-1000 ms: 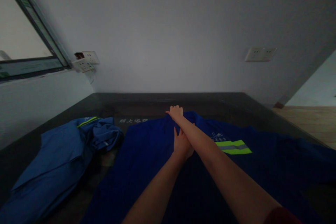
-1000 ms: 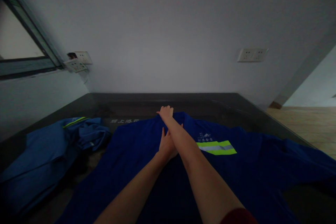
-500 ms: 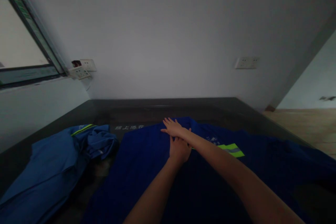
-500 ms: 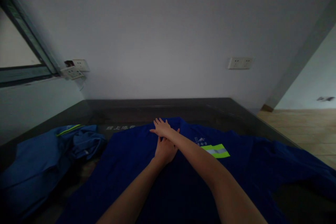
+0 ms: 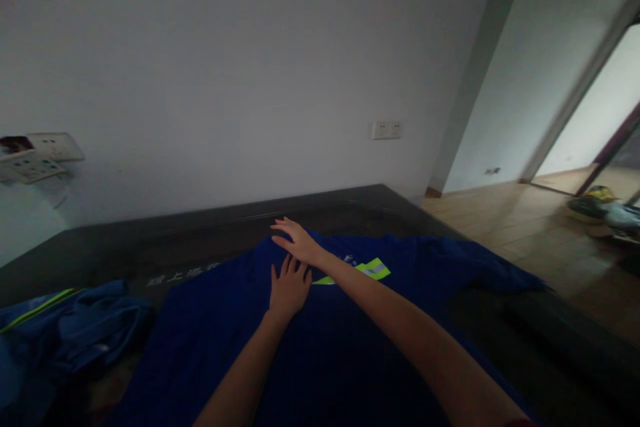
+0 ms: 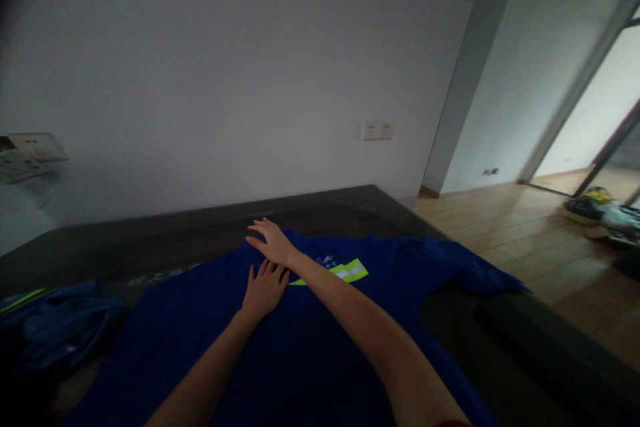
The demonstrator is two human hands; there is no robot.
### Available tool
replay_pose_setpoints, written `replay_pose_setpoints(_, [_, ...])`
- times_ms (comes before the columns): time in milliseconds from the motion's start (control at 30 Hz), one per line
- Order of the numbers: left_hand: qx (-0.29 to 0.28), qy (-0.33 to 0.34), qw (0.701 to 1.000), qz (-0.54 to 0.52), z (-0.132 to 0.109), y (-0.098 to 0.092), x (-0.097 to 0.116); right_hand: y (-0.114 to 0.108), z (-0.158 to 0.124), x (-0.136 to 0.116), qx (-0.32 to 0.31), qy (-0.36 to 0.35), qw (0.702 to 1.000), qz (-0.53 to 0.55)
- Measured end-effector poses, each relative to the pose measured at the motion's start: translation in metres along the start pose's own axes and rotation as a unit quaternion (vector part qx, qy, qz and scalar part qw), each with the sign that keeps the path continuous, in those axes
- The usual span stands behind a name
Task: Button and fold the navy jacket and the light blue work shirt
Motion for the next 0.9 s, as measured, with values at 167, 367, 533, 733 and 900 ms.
replay_pose_setpoints(167, [-0.007, 0.000, 1.000, -0.013, 0.002, 0.003, -0.002, -0.099, -0.127, 0.025, 0.055, 0.127, 0.980, 0.146])
replay_pose_setpoints(367, [-0.048, -0.002, 0.999, -0.026, 0.005, 0.008, -0.005, -0.207, -0.291, 0.085, 0.221, 0.351, 0.877, 0.242])
replay_pose_setpoints(533, [-0.057, -0.004, 0.998, -0.019, 0.006, 0.003, -0.003, -0.232, -0.360, 0.117, 0.329, 0.431, 0.751, 0.377])
replay_pose_setpoints(733, [0.049, 0.053, 0.996, 0.042, 0.002, -0.020, 0.023, -0.223, -0.337, 0.156, 0.346, 0.451, 0.647, 0.508])
replay_pose_setpoints(900, [-0.018, 0.085, 0.995, -0.053, 0.010, -0.019, 0.076, -0.240, -0.299, 0.188, 0.410, 0.418, 0.596, 0.550])
Point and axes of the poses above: each hand's wrist, its own z-axis towards the middle knuckle, its own y-axis out of the palm, x = y × z, the point moved 3 cm from there along z, towards the middle knuckle, and after that the axes turned 12 degrees about y, right-handed, at the moved point
